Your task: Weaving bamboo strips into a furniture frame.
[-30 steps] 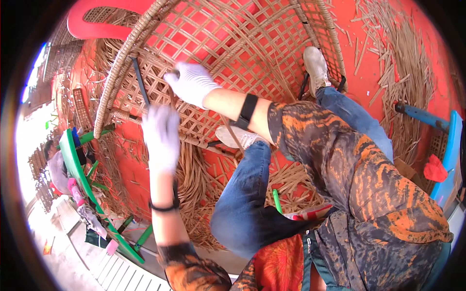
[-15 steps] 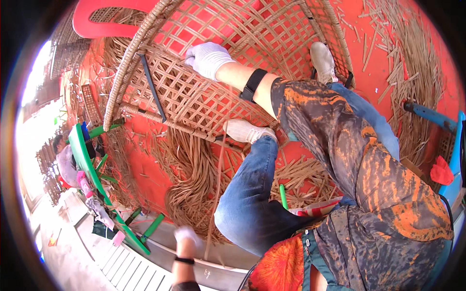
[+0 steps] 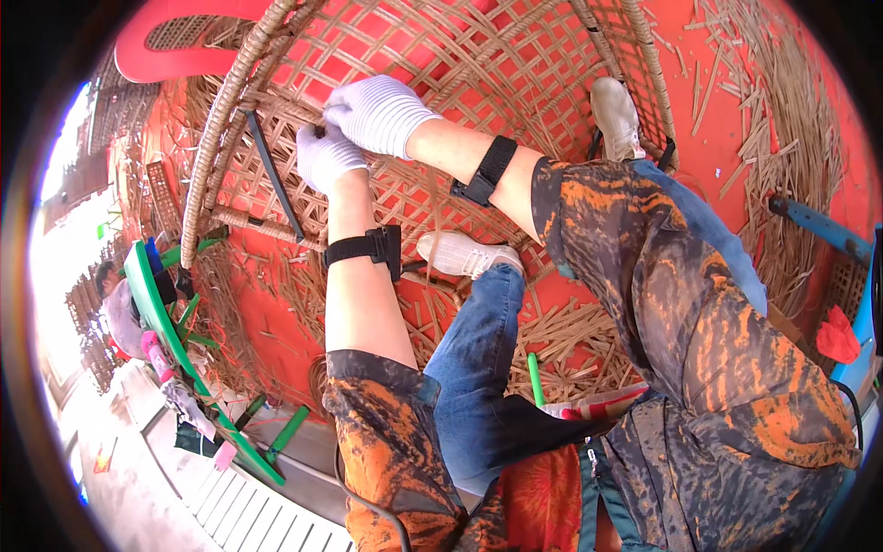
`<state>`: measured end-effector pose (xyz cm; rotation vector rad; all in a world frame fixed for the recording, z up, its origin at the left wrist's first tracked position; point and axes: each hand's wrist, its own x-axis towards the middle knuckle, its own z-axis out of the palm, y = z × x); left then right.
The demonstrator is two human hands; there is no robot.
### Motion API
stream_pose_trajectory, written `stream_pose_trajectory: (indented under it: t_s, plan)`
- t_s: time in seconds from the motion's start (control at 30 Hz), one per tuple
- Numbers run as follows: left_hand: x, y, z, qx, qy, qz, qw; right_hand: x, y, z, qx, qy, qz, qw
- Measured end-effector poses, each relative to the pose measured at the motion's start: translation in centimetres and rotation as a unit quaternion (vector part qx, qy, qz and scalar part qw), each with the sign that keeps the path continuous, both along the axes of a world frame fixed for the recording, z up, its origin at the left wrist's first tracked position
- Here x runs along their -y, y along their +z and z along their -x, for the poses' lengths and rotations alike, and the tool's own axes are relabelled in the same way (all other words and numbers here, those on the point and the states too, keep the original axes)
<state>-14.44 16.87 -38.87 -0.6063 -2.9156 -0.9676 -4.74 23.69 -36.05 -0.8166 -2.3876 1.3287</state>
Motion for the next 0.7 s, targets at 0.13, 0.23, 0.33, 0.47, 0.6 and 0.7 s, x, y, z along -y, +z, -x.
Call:
stream_pose_trajectory:
  t_s: [0.13, 0.23, 0.33, 0.47, 0.6, 0.7]
  plan:
    - [1.5, 0.6, 2.5, 0.293, -0.097, -0.250, 0.918, -0.3, -1.8, 0.8, -0.029, -0.085, 0.047, 0.995]
    - [3.4, 0.3, 3.5, 0.335, -0.108, -0.234, 0.906, 0.0, -2.8, 1.9, 0.040, -0.077, 0.034, 0.996]
    - [3.9, 0.4, 3.7, 0.370, -0.159, -0.223, 0.888, 0.3, -2.7, 2.9, 0.075, -0.074, 0.037, 0.994]
    - [3.8, 0.1, 3.6, 0.390, -0.171, -0.287, 0.858, 0.6, -0.8, 3.0, 0.133, -0.078, 0.064, 0.986]
    - [3.8, 1.2, 4.7, 0.398, -0.190, -0.197, 0.876, 0.5, 0.6, 2.7, 0.162, -0.053, 0.021, 0.985]
    - [2.5, 2.1, 4.7, 0.249, -0.218, 0.028, 0.943, 0.7, 1.2, 1.8, 0.169, -0.049, -0.015, 0.984]
